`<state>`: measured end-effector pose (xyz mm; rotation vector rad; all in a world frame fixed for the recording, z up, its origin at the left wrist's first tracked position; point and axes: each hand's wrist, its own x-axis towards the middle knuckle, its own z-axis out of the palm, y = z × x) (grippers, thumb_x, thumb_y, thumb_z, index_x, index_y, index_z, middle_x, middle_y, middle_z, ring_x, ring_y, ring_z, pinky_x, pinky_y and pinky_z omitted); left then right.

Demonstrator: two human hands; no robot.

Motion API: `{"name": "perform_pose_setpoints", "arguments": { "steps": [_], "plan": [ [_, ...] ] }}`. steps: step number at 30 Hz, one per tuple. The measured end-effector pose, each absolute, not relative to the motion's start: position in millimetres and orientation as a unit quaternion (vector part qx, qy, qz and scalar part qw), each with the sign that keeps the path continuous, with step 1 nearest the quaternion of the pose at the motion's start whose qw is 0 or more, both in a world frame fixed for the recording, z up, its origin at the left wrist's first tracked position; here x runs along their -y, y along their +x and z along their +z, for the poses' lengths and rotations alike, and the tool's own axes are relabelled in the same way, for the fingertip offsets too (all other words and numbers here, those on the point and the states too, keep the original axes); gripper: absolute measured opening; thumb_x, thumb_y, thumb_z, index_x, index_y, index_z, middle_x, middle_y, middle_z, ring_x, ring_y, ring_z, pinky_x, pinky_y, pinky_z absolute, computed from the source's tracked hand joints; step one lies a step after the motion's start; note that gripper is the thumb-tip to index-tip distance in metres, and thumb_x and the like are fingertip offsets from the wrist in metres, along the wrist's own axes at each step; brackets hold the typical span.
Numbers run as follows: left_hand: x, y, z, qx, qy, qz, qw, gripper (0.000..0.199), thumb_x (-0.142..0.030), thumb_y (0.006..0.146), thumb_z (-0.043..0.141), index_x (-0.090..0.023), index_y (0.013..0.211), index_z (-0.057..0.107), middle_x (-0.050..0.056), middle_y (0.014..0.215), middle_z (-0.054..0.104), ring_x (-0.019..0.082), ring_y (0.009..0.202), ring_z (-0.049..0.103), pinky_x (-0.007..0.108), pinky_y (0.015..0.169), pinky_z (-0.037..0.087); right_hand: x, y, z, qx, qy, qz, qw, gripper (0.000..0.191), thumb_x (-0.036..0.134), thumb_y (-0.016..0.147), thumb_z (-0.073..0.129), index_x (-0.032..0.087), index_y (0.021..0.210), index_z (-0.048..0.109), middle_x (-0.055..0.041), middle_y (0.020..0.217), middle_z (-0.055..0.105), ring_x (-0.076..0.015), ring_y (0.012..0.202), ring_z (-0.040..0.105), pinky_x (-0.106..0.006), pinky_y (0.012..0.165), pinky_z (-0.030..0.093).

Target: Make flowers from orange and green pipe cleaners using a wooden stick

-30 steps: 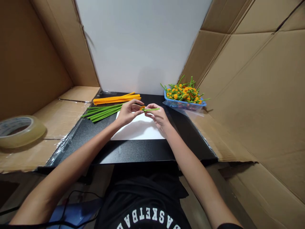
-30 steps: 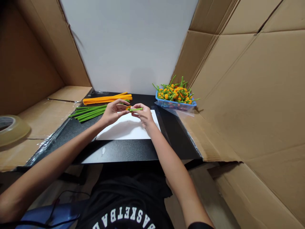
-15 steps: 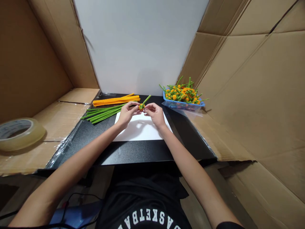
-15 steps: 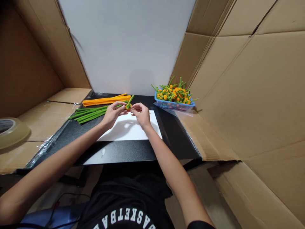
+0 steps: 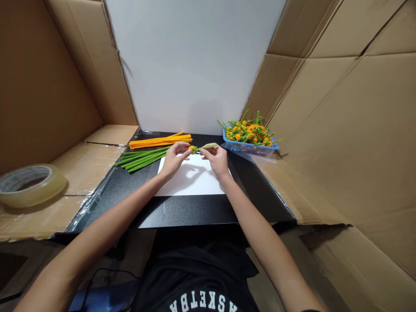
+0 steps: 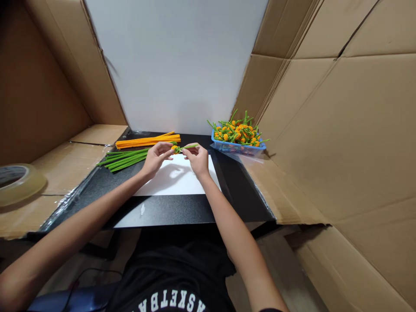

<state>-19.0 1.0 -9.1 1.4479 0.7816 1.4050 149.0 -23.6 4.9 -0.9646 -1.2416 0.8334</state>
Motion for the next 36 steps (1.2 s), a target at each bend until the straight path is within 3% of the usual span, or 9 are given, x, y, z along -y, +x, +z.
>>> {"name": "perform_pose_setpoints", "arguments": {
  "steps": [5,11,16,22,28,33,36],
  "plan": [
    [-1,-22,-7,-0.279,0.592,0.532,0.537,0.054,-0.046,0.071,0.081,-0.02,0.116,0.066,0.01,0.116,0.07,0.022,0.105,0.067,0.032,0.081,0.058,21,149,4,0.472,-0.383,0.478,0.634,0.036,0.039,0.062,0.082,0.02,0.083,0.059,0.0006,0.077,0.068,-0.0153,0.072,0.068,-0.028,0.067,0.057],
    [-2,-23,-8,-0.265,0.601,0.517,0.549,0.044,-0.042,0.068,0.085,-0.018,0.103,0.073,0.005,0.089,0.073,0.016,0.08,0.067,0.031,0.079,0.054,25,147,6,0.501,-0.373,0.483,0.613,0.039,0.04,0.062,0.085,0.02,0.087,0.064,0.002,0.076,0.067,-0.0138,0.073,0.065,-0.026,0.065,0.053],
    [1,-22,-4,-0.247,0.577,0.503,0.595,0.038,-0.039,0.07,0.083,-0.018,0.1,0.073,0.004,0.091,0.071,0.014,0.08,0.065,0.028,0.078,0.053,26,146,4,0.531,-0.379,0.485,0.582,0.035,0.039,0.058,0.087,0.016,0.079,0.071,-0.0015,0.072,0.07,-0.0143,0.07,0.062,-0.029,0.069,0.05],
    [1,-21,-4,-0.218,0.503,0.473,0.689,0.023,-0.03,0.073,0.078,-0.015,0.081,0.063,-0.001,0.073,0.062,0.009,0.064,0.058,0.019,0.057,0.047,25,146,3,0.5,-0.396,0.526,0.562,0.036,0.04,0.055,0.089,0.014,0.075,0.075,0.0004,0.064,0.064,-0.0092,0.059,0.049,-0.025,0.057,0.036],
    [8,-20,6,-0.236,0.399,0.439,0.769,0.013,-0.021,0.076,0.071,-0.011,0.078,0.064,0.002,0.07,0.062,0.005,0.055,0.053,0.013,0.049,0.042,23,145,2,0.511,-0.383,0.532,0.556,0.036,0.041,0.056,0.088,0.014,0.077,0.077,-0.0023,0.067,0.067,-0.01,0.06,0.049,-0.026,0.057,0.034],
    [13,-13,8,-0.29,0.407,0.447,0.742,0.035,-0.04,0.081,0.069,-0.014,0.062,0.055,0.0,0.052,0.052,0.004,0.04,0.04,0.013,0.036,0.026,21,138,-3,0.518,-0.367,0.539,0.553,0.039,0.045,0.054,0.089,0.013,0.072,0.075,-0.002,0.064,0.066,-0.01,0.057,0.05,-0.027,0.057,0.037],
    [16,-7,5,-0.327,0.408,0.487,0.7,0.046,-0.048,0.078,0.071,-0.016,0.057,0.047,-0.003,0.046,0.045,0.003,0.039,0.038,0.013,0.036,0.024,20,136,-5,0.522,-0.364,0.539,0.551,0.041,0.046,0.053,0.09,0.013,0.069,0.073,-0.0014,0.062,0.065,-0.01,0.057,0.051,-0.026,0.057,0.038]
  ]
}}
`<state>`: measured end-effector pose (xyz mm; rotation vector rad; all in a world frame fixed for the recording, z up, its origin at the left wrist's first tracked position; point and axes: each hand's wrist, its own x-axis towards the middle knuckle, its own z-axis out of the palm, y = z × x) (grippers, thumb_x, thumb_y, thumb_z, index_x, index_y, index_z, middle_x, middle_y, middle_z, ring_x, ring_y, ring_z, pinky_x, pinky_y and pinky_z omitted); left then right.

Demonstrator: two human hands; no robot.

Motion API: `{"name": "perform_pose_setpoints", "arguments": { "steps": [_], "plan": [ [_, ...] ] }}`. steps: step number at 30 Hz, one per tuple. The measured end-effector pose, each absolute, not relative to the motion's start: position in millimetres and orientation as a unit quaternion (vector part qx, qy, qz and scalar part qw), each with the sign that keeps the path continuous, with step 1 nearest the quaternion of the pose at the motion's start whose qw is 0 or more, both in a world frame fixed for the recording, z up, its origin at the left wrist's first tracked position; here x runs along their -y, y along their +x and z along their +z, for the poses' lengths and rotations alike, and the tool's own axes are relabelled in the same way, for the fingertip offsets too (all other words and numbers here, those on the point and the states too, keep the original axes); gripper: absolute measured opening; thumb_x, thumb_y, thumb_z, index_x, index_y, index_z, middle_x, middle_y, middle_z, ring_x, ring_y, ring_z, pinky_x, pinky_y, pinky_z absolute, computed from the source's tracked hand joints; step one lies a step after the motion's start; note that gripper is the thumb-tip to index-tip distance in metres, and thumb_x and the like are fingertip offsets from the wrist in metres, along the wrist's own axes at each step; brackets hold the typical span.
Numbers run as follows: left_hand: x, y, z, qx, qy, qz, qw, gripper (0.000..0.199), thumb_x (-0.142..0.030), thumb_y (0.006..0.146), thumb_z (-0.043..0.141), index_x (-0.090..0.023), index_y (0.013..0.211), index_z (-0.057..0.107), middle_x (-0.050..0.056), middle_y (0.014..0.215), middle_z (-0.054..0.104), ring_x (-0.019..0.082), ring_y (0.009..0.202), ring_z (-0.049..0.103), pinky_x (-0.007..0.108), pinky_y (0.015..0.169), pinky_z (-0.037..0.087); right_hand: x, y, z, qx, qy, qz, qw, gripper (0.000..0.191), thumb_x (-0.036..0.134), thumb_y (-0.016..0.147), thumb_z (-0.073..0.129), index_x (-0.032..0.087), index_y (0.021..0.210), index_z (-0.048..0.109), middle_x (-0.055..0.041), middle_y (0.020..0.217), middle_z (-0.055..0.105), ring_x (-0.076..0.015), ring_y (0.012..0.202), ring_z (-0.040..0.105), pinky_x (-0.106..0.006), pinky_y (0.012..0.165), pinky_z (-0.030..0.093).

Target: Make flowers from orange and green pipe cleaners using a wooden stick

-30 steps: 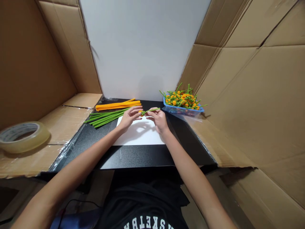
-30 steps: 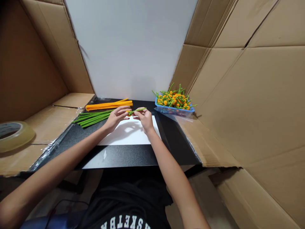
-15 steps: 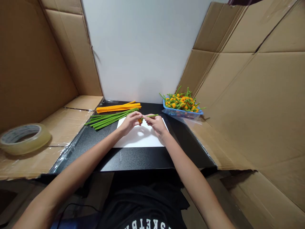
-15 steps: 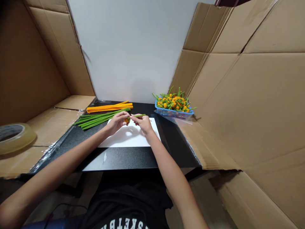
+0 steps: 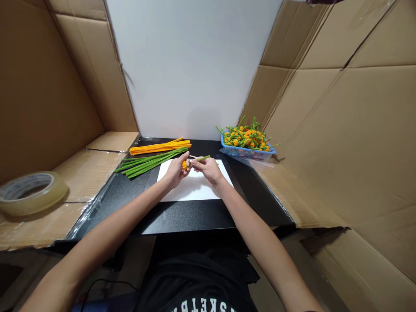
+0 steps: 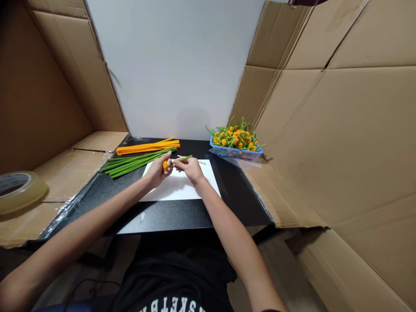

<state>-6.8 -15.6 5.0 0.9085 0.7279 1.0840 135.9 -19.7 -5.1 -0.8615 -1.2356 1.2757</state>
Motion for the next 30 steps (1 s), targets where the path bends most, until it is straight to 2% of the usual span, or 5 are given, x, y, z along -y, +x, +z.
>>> {"name": "perform_pose_setpoints", "arguments": {
  "steps": [16,21,23,26,30],
  "plan": [
    [20,0,5,-0.395,0.418,0.531,0.622,0.055,-0.062,0.076,0.068,-0.019,0.054,0.043,-0.006,0.039,0.037,0.004,0.031,0.028,0.017,0.035,0.014,16,131,-7,0.527,-0.372,0.512,0.567,0.036,0.043,0.054,0.088,0.013,0.065,0.071,-0.0001,0.057,0.061,-0.0105,0.055,0.051,-0.025,0.054,0.04],
    [2,-13,0,-0.382,0.51,0.518,0.571,0.053,-0.07,0.077,0.058,-0.017,0.075,0.058,0.003,0.058,0.06,0.013,0.048,0.054,0.023,0.047,0.042,12,135,-8,0.508,-0.394,0.468,0.607,0.028,0.037,0.062,0.083,0.013,0.072,0.073,-0.0005,0.059,0.064,-0.0102,0.054,0.053,-0.024,0.053,0.042],
    [-11,-28,-2,-0.431,0.579,0.518,0.459,0.055,-0.068,0.084,0.045,-0.016,0.093,0.062,0.011,0.082,0.07,0.024,0.076,0.068,0.033,0.064,0.053,1,149,-1,0.478,-0.416,0.435,0.64,0.025,0.035,0.067,0.078,0.013,0.076,0.072,-0.0007,0.061,0.065,-0.01,0.055,0.055,-0.023,0.053,0.044],
    [-32,-58,-7,-0.545,0.704,0.438,0.128,0.04,-0.047,0.083,0.053,-0.017,0.108,0.063,0.016,0.116,0.069,0.034,0.113,0.061,0.043,0.091,0.051,-26,191,28,0.444,-0.462,0.368,0.673,0.018,0.029,0.071,0.074,0.013,0.079,0.069,-0.002,0.065,0.068,-0.0103,0.056,0.059,-0.022,0.054,0.047],
    [-49,-89,-19,-0.626,0.731,0.266,-0.05,0.038,-0.032,0.082,0.053,-0.013,0.112,0.065,0.02,0.113,0.066,0.038,0.11,0.057,0.047,0.091,0.048,-66,268,83,0.438,-0.563,0.141,0.686,0.014,0.025,0.081,0.063,0.013,0.087,0.069,-0.0048,0.072,0.071,-0.0135,0.063,0.064,-0.025,0.061,0.052]
  ]
}}
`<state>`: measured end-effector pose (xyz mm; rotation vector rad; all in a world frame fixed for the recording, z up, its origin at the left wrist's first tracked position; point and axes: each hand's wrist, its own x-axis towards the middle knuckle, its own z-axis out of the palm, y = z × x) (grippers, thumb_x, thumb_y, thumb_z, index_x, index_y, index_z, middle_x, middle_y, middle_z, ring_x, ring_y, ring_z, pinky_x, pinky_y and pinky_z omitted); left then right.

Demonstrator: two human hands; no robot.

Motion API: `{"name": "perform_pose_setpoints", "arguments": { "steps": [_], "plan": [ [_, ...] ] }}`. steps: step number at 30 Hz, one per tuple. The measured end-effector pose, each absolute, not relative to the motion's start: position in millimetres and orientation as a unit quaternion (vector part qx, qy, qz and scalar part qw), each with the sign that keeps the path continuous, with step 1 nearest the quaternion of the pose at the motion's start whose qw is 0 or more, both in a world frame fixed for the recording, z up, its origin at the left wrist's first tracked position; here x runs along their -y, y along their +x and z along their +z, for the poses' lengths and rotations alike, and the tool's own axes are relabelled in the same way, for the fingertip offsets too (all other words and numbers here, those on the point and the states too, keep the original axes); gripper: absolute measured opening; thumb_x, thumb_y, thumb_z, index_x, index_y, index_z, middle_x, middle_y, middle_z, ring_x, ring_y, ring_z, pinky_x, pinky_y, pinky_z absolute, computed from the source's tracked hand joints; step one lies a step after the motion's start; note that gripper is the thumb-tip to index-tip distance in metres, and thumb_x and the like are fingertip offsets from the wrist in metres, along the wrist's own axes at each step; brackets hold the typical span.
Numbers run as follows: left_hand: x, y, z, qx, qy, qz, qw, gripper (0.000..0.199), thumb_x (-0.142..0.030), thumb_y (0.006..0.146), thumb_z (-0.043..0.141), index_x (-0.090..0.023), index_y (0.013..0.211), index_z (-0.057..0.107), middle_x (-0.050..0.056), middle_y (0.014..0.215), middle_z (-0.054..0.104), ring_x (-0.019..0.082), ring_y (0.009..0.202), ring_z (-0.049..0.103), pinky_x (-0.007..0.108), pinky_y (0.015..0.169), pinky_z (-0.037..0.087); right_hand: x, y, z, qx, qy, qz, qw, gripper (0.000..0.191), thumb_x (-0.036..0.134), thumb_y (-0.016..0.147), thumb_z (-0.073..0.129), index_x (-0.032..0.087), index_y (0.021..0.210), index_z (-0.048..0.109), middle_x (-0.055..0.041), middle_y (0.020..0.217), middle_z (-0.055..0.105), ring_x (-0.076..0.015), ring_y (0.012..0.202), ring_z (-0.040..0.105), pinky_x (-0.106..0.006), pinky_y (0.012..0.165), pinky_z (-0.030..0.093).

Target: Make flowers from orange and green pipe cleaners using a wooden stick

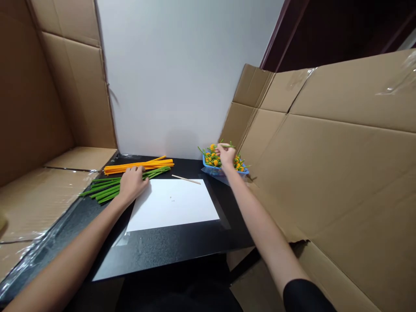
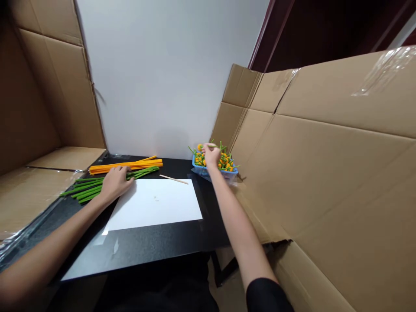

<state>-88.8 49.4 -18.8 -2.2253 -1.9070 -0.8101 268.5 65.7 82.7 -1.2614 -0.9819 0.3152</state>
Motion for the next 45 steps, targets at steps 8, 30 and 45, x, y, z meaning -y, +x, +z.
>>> {"name": "perform_pose_setpoints", "arguments": {
  "steps": [8,30,45],
  "plan": [
    [-52,-93,-22,0.622,-0.747,-0.221,0.084,0.03,-0.036,0.083,0.052,-0.016,0.095,0.072,0.018,0.104,0.065,0.037,0.107,0.055,0.045,0.087,0.047,-51,345,106,0.537,-0.779,-0.128,0.298,0.057,0.002,0.072,0.055,0.022,0.123,0.07,-0.01,0.106,0.075,-0.0248,0.099,0.067,-0.038,0.091,0.047],
    [-44,-90,-14,0.581,-0.785,-0.197,0.084,0.025,-0.034,0.097,0.043,-0.022,0.098,0.065,0.01,0.103,0.069,0.027,0.098,0.065,0.031,0.068,0.044,-57,103,-10,0.871,-0.463,-0.12,0.113,0.038,0.018,0.089,0.053,0.016,0.127,0.058,-0.0118,0.125,0.065,-0.0268,0.115,0.052,-0.037,0.091,0.041],
    [-94,-150,-13,0.628,-0.752,-0.187,0.065,0.02,-0.021,0.089,0.052,-0.017,0.103,0.064,0.013,0.109,0.066,0.029,0.103,0.061,0.035,0.083,0.046,-137,89,11,0.82,-0.557,-0.114,0.065,0.019,0.024,0.093,0.056,0.02,0.1,0.073,-0.0096,0.106,0.073,-0.0245,0.105,0.061,-0.032,0.085,0.043]
  ]
}}
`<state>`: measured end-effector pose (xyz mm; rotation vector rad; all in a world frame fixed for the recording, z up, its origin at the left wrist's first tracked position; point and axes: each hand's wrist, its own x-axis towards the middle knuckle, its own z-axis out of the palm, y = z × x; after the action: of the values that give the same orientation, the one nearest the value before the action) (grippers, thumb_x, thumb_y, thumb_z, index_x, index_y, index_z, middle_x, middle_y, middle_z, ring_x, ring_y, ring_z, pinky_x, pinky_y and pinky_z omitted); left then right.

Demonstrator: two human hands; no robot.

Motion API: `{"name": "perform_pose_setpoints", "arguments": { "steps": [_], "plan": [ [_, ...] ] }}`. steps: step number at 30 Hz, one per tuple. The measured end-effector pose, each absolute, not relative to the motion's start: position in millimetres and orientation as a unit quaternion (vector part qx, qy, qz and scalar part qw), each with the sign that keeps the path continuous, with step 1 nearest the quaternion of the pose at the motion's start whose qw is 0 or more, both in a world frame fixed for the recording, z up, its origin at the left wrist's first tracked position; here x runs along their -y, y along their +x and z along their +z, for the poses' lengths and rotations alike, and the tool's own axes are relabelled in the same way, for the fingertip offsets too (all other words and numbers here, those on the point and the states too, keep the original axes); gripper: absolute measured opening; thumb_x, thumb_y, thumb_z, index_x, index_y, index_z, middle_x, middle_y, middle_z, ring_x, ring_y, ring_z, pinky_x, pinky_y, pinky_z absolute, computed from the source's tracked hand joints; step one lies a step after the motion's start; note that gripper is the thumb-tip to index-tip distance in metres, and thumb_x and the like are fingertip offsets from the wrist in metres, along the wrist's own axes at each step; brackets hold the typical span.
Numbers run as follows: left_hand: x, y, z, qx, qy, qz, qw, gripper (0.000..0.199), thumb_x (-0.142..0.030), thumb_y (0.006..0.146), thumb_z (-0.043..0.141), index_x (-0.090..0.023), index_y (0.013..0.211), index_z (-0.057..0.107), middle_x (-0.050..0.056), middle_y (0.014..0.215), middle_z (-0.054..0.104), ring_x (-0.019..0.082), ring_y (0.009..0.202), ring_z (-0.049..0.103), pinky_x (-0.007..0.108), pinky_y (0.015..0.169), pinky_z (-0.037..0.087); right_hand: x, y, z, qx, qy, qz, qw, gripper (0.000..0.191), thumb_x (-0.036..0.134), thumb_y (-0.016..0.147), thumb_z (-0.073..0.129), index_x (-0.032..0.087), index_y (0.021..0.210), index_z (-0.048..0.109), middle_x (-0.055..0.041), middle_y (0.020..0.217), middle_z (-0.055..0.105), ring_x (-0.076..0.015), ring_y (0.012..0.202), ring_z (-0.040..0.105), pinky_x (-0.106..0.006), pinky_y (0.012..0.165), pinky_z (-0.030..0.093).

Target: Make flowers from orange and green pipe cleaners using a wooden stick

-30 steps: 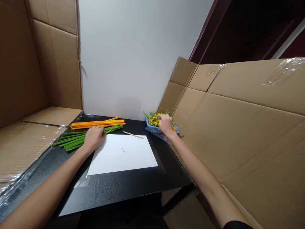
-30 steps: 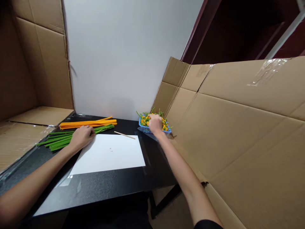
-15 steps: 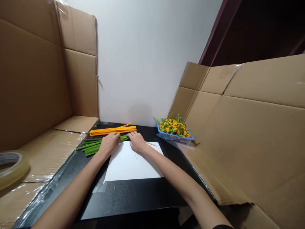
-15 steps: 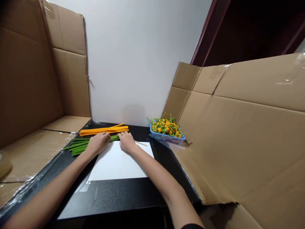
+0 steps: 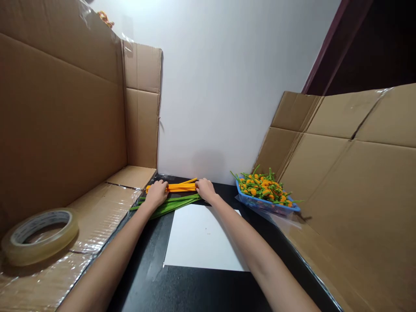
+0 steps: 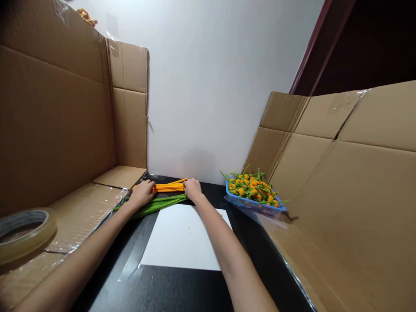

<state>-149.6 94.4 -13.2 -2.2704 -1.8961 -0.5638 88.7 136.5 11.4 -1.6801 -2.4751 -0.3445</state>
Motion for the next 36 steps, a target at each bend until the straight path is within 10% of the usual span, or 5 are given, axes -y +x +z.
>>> {"name": "perform_pose_setpoints", "arguments": {
  "steps": [36],
  "plan": [
    [-114,-159,-36,0.577,-0.766,-0.252,0.128,0.018,-0.027,0.093,0.052,-0.019,0.1,0.067,0.01,0.1,0.063,0.027,0.095,0.056,0.035,0.08,0.041,-158,71,35,0.867,-0.489,-0.094,0.011,0.032,0.009,0.089,0.052,0.014,0.118,0.064,-0.0183,0.112,0.07,-0.0274,0.103,0.066,-0.03,0.08,0.043]
  ]
}}
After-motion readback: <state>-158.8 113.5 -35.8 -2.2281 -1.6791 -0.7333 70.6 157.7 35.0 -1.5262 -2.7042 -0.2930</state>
